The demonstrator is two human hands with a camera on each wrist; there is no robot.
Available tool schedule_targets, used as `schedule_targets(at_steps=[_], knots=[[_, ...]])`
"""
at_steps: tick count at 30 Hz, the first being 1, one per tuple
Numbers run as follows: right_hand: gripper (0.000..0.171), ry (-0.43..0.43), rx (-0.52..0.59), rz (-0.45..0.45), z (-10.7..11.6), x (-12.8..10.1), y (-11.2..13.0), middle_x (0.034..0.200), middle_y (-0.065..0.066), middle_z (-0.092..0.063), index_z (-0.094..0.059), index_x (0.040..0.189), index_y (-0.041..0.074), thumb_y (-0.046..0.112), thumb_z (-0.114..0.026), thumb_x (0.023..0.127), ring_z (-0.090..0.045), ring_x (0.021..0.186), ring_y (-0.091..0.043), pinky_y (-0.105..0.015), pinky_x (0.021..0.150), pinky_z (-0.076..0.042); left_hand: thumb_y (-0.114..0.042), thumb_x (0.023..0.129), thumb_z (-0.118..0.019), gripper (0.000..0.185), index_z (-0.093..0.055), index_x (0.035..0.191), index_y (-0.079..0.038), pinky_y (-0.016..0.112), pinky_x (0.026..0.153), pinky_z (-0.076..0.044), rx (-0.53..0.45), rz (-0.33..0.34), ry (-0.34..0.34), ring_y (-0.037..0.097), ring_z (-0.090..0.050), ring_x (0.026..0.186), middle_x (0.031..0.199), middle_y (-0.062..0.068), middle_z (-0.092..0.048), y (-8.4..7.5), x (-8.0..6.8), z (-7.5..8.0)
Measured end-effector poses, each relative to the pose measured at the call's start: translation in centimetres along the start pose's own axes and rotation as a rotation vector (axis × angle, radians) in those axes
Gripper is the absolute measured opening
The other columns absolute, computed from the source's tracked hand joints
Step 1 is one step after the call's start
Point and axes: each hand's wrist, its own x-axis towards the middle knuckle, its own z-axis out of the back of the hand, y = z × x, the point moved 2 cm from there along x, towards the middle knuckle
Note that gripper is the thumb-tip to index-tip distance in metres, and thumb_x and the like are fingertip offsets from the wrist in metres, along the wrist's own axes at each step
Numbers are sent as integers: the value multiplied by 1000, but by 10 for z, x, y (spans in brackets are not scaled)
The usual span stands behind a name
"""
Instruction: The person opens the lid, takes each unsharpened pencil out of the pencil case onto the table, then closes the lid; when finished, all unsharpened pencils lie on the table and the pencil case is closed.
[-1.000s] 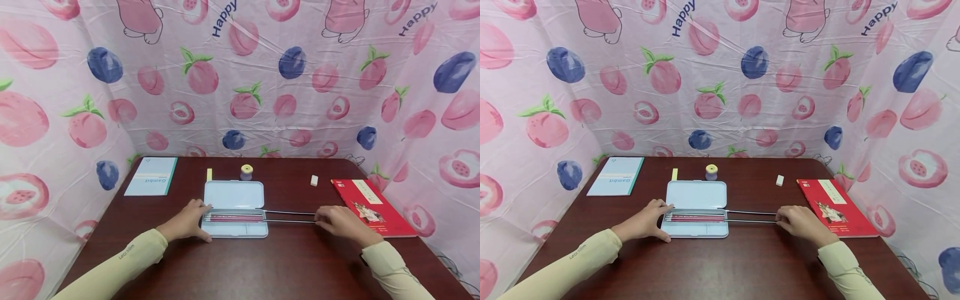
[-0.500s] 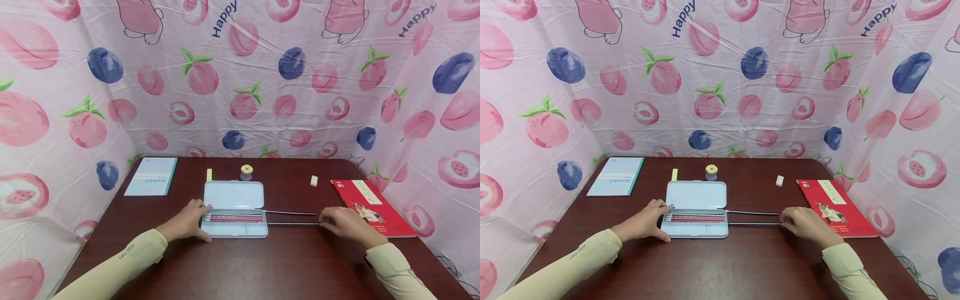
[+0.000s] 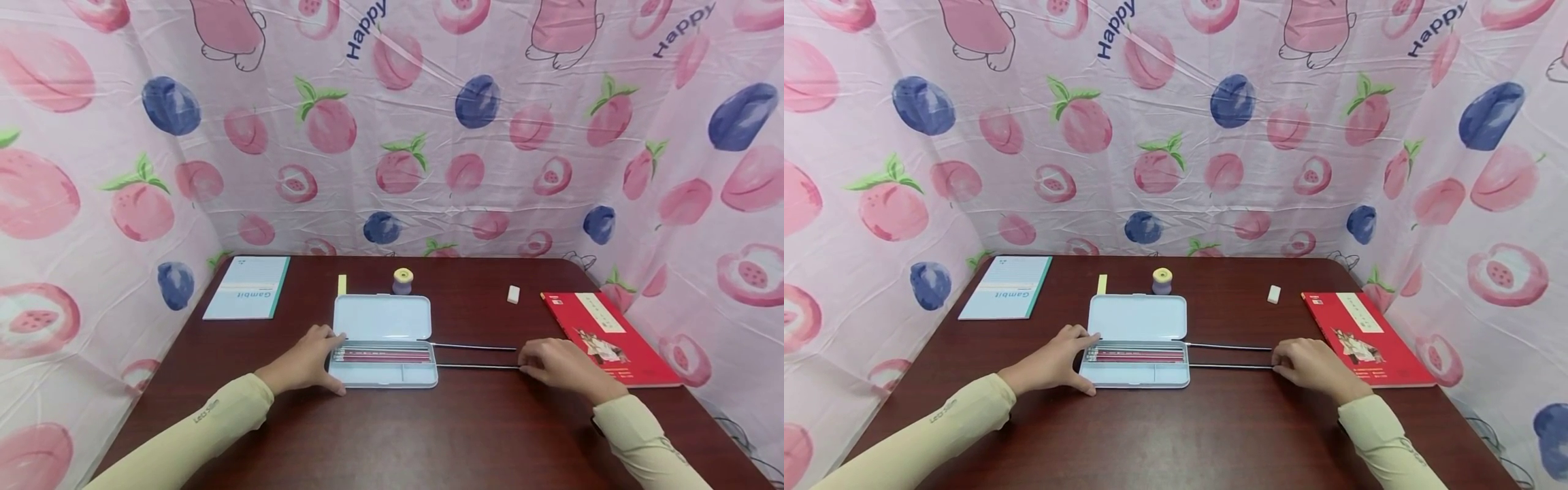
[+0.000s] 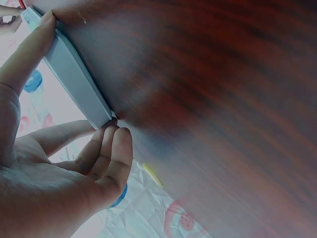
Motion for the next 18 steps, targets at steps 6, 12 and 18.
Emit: schedule_targets(at_steps=[6, 12, 18], knots=[[14, 2, -29, -3, -3, 2, 0, 88, 14, -74, -78, 89, 26, 20, -90, 84, -58, 72, 2, -27, 66, -55, -42, 67, -103, 108, -54, 155, -3, 43, 103, -52, -1, 0, 4, 24, -50, 119, 133, 13, -60, 1, 0, -1], [13, 10, -26, -15, -3, 3, 1, 87, 12, -75, -80, 89, 24, 20, -90, 83, -57, 70, 2, -25, 65, -54, -43, 67, -103, 108, -54, 155, -3, 43, 102, -52, -3, 3, 5, 24, -50, 119, 133, 13, -60, 2, 1, -2], [13, 1, -35, -6, 0, 4, 4, 88, 12, -76, -81, 91, 24, 21, -91, 82, -62, 73, 1, -26, 67, -57, -44, 67, -102, 108, -54, 156, -5, 43, 102, -53, 6, 7, 2, 25, -50, 119, 133, 13, -60, 2, 2, -2]])
